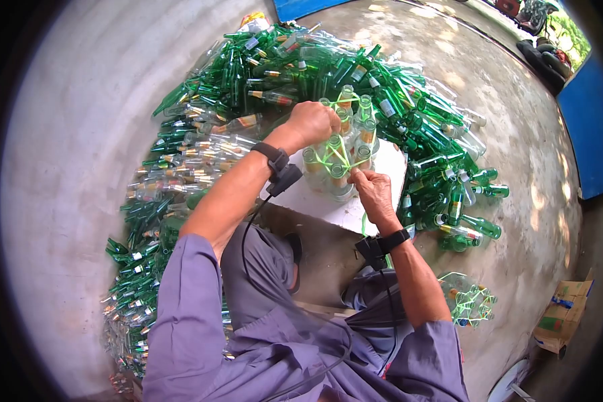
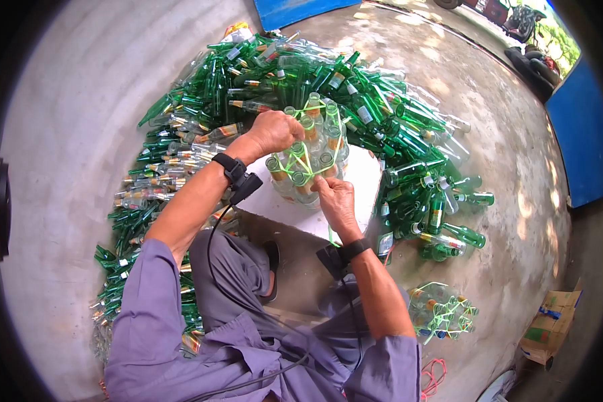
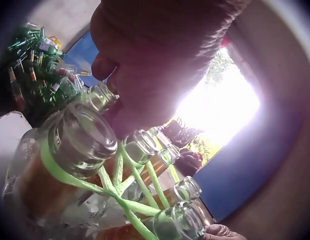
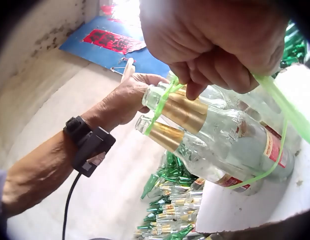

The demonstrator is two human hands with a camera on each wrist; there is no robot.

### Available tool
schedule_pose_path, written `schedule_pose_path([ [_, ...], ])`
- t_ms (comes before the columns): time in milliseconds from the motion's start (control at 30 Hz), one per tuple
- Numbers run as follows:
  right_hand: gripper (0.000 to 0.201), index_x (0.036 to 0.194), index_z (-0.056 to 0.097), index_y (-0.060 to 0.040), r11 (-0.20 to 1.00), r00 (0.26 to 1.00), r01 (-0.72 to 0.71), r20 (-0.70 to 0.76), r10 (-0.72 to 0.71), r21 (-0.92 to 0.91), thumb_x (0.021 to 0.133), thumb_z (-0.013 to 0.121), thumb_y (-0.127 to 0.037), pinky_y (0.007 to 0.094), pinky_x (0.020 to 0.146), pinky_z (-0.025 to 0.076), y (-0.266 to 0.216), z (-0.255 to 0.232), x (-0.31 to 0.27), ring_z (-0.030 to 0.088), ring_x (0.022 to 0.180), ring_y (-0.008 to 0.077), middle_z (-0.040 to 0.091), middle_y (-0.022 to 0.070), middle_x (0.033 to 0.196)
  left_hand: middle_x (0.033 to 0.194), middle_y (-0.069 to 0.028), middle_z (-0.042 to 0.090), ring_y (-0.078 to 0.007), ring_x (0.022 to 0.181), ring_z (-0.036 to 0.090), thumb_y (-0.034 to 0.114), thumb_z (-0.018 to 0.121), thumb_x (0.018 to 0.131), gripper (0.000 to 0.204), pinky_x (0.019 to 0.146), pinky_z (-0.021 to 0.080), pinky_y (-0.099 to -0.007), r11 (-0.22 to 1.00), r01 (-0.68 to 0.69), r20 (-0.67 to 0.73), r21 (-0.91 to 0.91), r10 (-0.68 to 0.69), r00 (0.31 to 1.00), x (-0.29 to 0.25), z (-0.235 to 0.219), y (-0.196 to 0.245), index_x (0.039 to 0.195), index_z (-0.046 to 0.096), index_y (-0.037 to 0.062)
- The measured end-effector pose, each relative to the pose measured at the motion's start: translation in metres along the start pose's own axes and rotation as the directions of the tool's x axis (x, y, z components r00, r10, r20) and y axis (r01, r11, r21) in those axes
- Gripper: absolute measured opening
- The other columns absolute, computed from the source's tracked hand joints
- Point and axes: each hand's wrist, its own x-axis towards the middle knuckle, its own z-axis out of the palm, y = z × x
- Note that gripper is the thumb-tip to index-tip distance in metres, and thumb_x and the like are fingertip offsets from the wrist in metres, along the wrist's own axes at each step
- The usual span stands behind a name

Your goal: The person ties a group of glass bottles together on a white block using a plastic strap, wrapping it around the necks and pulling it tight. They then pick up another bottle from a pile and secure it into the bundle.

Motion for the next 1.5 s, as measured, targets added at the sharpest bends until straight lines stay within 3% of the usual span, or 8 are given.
schedule_pose_path([
  [67,0.036,0.079,0.075,0.0025,0.989,0.987,-0.14,0.073,0.142,-0.036,0.096,0.063,-0.026,0.0283,0.052,0.039,0.001,-0.005,-0.001,0.045,0.055,0.0069,0.053,-0.0016,0.057,0.086,-0.0057,0.075,-0.0265,0.083,0.073,0.019,0.064,0.079,0.019,0.076,0.057,-0.0401,1.0,-0.02,0.015,0.0,0.02,1.0,0.001,-0.001,-0.002,0.089,0.079,0.0248],
  [333,0.035,0.075,0.073,0.0018,0.986,0.996,-0.054,0.059,0.064,-0.157,0.092,0.063,-0.027,0.0278,0.048,0.03,0.01,-0.016,-0.005,0.038,0.052,0.0054,0.046,-0.0048,0.054,0.084,-0.0096,0.075,-0.0294,0.078,0.071,0.015,0.064,0.078,0.02,0.074,0.056,-0.0386,0.94,-0.055,0.014,-0.337,0.064,0.998,0.0,0.003,-0.02,0.092,0.079,0.0163],
  [533,0.036,0.074,0.073,0.0016,0.985,0.989,-0.088,0.101,0.104,-0.152,0.093,0.063,-0.027,0.028,0.049,0.032,0.007,-0.024,-0.005,0.039,0.053,0.006,0.048,-0.004,0.054,0.093,-0.0133,0.073,-0.0308,0.102,0.065,0.036,0.068,0.086,0.032,0.09,0.051,-0.0395,0.888,0.056,-0.089,-0.457,-0.108,0.99,-0.034,-0.007,0.013,0.105,0.075,0.0119],
  [567,0.036,0.074,0.073,0.0018,0.983,0.992,-0.051,0.107,0.071,-0.179,0.092,0.063,-0.027,0.0303,0.052,0.039,0.006,-0.024,-0.006,0.046,0.053,0.0094,0.055,0.0011,0.055,0.093,-0.0133,0.073,-0.0308,0.102,0.065,0.036,0.068,0.086,0.032,0.09,0.051,-0.0395,0.89,0.053,-0.088,-0.453,-0.104,0.991,-0.042,-0.003,0.018,0.105,0.075,0.0119],
  [633,0.036,0.074,0.074,0.0019,0.979,0.992,-0.012,0.12,0.037,-0.206,0.091,0.063,-0.028,0.0325,0.055,0.046,0.005,-0.022,-0.006,0.053,0.053,0.0128,0.062,0.0061,0.056,0.116,-0.0159,0.069,-0.0343,0.114,0.06,0.046,0.072,0.082,0.051,0.1,0.045,-0.0458,0.955,-0.205,-0.378,-0.216,0.112,0.919,-0.064,0.008,0.028,0.119,0.069,0.011],
  [667,0.036,0.074,0.074,0.0021,0.974,0.993,-0.005,0.112,0.031,-0.228,0.091,0.063,-0.027,0.0334,0.056,0.047,0.004,-0.022,-0.007,0.055,0.053,0.0138,0.062,0.0078,0.056,0.141,-0.0193,0.054,-0.0367,0.125,0.053,0.051,0.077,0.077,0.069,0.106,0.038,-0.0519,0.975,-0.147,-0.247,-0.166,0.104,0.964,-0.075,0.012,0.036,0.13,0.062,0.0108],
  [800,0.036,0.075,0.073,0.0024,0.961,0.995,0.031,0.101,-0.003,-0.276,0.092,0.061,-0.027,0.0354,0.059,0.05,0.004,-0.021,-0.007,0.058,0.054,0.0174,0.063,0.0132,0.057,0.156,-0.0245,0.034,-0.0364,0.132,0.049,0.046,0.082,0.071,0.074,0.104,0.037,-0.0496,0.999,-0.041,-0.253,-0.028,0.033,0.967,-0.091,0.031,0.064,0.134,0.061,0.0135],
  [1500,0.036,0.08,0.073,0.0018,0.874,0.988,0.145,0.109,-0.106,-0.464,0.095,0.061,-0.028,0.0418,0.063,0.052,-0.012,-0.054,-0.014,0.066,0.059,0.0304,0.065,0.021,0.064,0.158,-0.0178,0.036,-0.031,0.132,0.048,0.041,0.081,0.072,0.074,0.104,0.035,-0.0481,0.996,0.077,-0.258,-0.05,-0.088,0.962,-0.092,0.037,0.078,0.139,0.059,0.0186],
])
